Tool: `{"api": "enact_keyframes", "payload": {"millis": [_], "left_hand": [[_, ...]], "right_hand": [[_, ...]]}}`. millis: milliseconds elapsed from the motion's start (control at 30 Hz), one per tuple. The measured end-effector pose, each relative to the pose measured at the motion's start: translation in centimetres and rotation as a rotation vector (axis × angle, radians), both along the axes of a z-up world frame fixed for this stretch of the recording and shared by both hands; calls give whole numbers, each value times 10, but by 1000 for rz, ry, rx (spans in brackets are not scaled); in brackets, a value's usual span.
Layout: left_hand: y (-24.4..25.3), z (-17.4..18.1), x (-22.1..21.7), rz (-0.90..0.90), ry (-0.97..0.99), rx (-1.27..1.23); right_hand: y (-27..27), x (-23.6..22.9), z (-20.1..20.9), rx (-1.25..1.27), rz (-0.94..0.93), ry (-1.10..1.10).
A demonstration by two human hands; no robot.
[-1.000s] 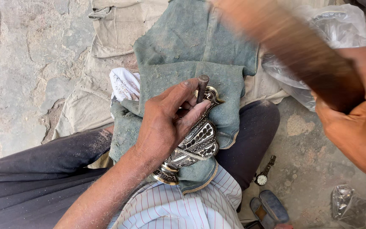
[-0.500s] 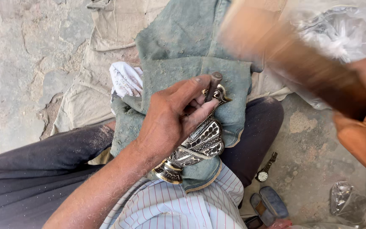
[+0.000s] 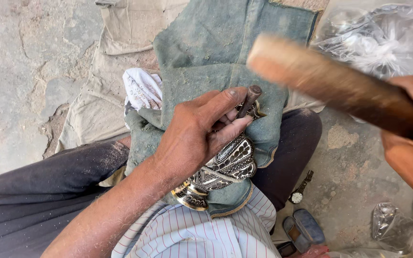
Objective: The person sits on the floor and uses a wooden mallet and metal punch to emboss or shape a silver-colored metal object with intricate patterns. The object is held in the left hand and repeatedly struck with the mallet in the right hand.
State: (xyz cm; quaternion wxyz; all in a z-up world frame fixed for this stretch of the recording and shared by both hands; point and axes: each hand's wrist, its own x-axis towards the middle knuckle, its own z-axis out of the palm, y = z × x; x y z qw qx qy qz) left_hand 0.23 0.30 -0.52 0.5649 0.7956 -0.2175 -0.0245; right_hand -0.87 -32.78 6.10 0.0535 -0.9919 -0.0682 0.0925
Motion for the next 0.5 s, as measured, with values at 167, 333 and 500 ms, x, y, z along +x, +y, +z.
{"api": "enact_keyframes", "payload": {"millis": [167,333,500], "left_hand": [[3,-2,0,-24,36,14],[3,-2,3,-39,4,3],[4,2,5,-70,25,-1]], "right_hand": [[-11,-2,-8,-13,-2,53],[-23,-2,-15,-10,-14,122],[-38,-5,-23,-6,-47,191]]}}
